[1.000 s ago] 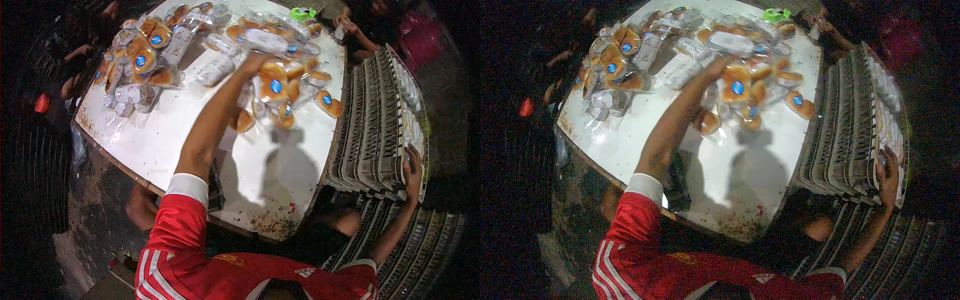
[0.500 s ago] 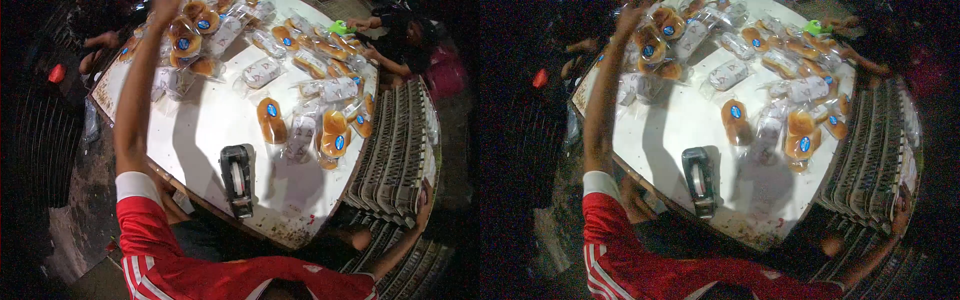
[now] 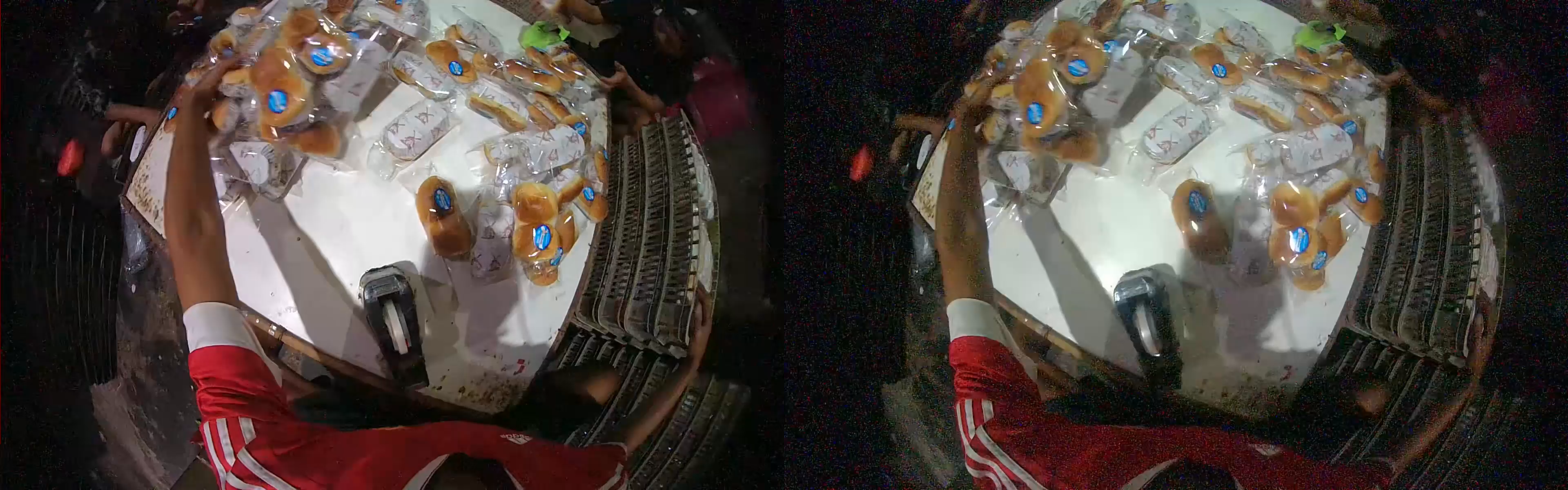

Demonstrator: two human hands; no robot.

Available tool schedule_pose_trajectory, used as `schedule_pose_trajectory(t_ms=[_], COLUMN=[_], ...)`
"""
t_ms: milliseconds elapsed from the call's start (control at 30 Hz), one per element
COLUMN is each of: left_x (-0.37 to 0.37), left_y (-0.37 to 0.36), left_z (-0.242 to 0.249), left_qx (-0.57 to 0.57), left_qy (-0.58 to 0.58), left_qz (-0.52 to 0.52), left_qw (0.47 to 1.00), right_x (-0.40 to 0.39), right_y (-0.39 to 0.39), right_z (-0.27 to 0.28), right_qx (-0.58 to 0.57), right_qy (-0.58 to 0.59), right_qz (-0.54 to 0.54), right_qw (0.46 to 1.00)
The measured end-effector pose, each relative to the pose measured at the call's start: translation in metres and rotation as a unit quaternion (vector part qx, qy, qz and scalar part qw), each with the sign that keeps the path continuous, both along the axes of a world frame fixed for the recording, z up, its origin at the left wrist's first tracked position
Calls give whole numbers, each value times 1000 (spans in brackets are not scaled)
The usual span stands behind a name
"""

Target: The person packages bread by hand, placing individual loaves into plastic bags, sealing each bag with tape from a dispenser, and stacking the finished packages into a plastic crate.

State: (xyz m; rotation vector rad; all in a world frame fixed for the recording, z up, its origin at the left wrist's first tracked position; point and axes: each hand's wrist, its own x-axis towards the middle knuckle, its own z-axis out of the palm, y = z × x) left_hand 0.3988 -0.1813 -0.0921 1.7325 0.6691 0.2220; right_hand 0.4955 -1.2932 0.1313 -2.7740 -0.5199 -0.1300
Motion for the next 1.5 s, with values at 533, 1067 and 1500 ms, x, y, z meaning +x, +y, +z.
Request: schedule_pose_trajectory(t_ms=[533,1067,1500], left_x=[3,-84,-68], left_y=[-358,-434,-472], left_z=[60,14,8], left_qx=[96,392,320], left_qy=[-8,191,-128], left_qz=[-252,-91,77], left_qw=[963,895,936], right_x=[1,-214,-274], right_y=[9,200,287], right_z=[-16,-79,-126], right_qx=[51,524,560], right_qy=[-40,-116,265], right_qz=[-75,159,175], right_qw=[995,829,765])
